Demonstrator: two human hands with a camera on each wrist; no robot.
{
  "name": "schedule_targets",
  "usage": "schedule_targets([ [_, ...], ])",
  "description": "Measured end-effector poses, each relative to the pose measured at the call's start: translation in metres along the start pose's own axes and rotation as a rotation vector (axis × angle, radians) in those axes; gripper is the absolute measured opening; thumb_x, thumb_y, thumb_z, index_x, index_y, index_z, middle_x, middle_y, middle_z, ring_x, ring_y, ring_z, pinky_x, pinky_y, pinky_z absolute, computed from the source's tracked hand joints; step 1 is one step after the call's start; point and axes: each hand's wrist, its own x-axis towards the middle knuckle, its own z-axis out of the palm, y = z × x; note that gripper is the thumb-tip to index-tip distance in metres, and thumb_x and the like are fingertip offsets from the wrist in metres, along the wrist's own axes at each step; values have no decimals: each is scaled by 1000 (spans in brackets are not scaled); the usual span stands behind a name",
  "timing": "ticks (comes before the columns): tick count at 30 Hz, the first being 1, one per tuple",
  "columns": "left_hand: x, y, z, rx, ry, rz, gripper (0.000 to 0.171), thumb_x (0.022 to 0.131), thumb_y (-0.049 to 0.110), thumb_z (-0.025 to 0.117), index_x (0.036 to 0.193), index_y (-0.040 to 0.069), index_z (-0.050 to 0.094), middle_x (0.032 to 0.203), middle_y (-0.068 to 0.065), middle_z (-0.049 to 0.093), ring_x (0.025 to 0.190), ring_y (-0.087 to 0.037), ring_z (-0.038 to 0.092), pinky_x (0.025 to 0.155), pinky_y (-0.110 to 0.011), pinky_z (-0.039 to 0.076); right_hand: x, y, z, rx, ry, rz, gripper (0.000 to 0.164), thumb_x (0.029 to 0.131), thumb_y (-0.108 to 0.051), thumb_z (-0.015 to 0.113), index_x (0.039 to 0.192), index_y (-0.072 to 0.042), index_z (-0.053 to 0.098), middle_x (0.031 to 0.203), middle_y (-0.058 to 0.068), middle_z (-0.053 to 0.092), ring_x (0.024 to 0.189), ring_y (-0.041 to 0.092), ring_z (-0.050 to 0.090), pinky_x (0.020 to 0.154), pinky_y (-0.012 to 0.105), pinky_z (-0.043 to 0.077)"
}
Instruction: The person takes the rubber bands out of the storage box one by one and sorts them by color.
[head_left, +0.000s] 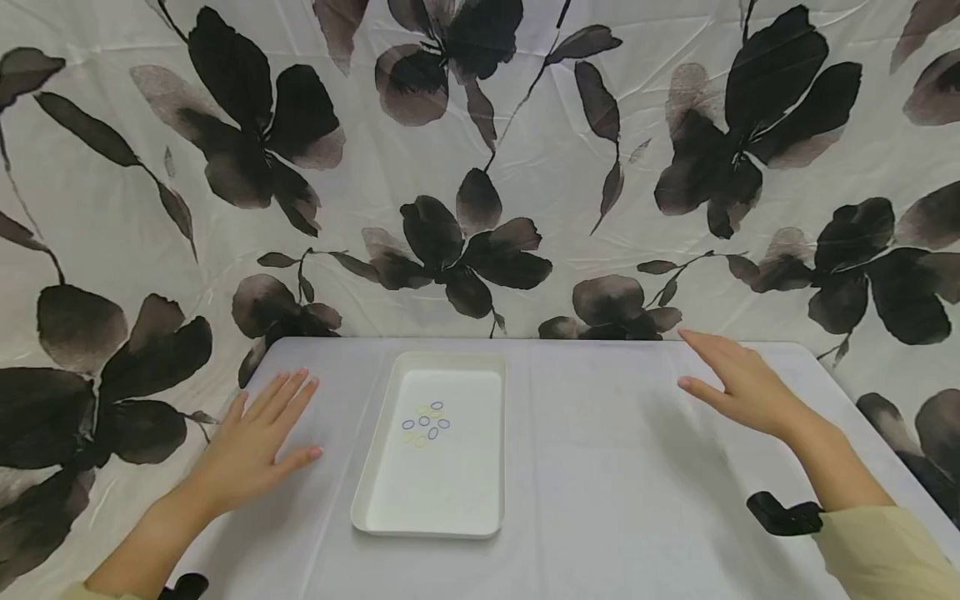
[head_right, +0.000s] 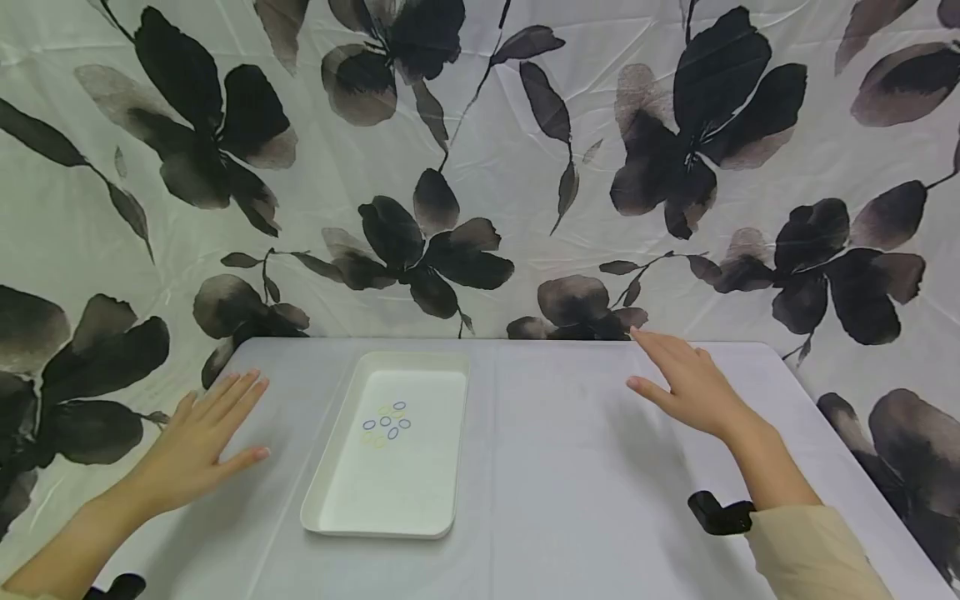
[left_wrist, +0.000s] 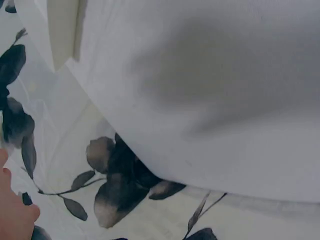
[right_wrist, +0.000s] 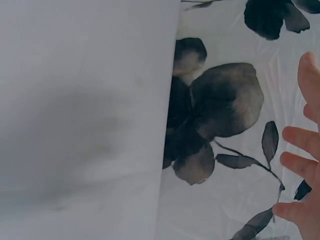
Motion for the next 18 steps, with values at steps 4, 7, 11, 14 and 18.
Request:
schedule_targets([
  [4, 3, 5, 9, -143, -14, -26, 79, 83, 34, 69, 146, 7, 29, 145, -20, 33, 133, -38, 27, 96, -67, 23, 8, -3, 2, 56, -12, -17, 62, 88, -27, 65, 136, 3, 41, 132, 27, 47, 120, 45, 41, 93, 60, 33],
  [7, 6, 12, 15, -292, -50, -72, 71, 84, 26, 69, 141, 0, 34, 139, -24, 39, 126, -43, 36, 95, -62, 30, 15, -8, 3, 110, -26, -6, 59, 88, -26, 65, 135, 3, 43, 132, 26, 47, 121, 44, 40, 94, 59, 33],
  [11, 8, 21, 21, -508, -149, -222, 67, 89, 27, 63, 142, -2, 32, 139, -26, 39, 123, -45, 40, 93, -59, 36, 24, -15, 8, 186, -46, -2, 53, 89, -23, 64, 132, 2, 48, 128, 23, 52, 118, 41, 44, 92, 58, 36],
  [14, 10, 26, 23, -630, -210, -329, 67, 90, 31, 61, 142, -1, 32, 137, -28, 40, 119, -45, 44, 88, -56, 43, 32, -22, 13, 232, -54, -11, 46, 88, -20, 65, 127, 1, 54, 118, 19, 59, 109, 37, 51, 85, 54, 42],
  [18, 11, 27, 27, -757, -276, -436, 63, 90, 29, 61, 140, 0, 35, 136, -28, 41, 118, -43, 46, 88, -50, 46, 47, -32, 25, 320, -76, 7, 38, 87, -18, 66, 121, -3, 60, 107, 12, 64, 99, 31, 56, 80, 49, 45],
])
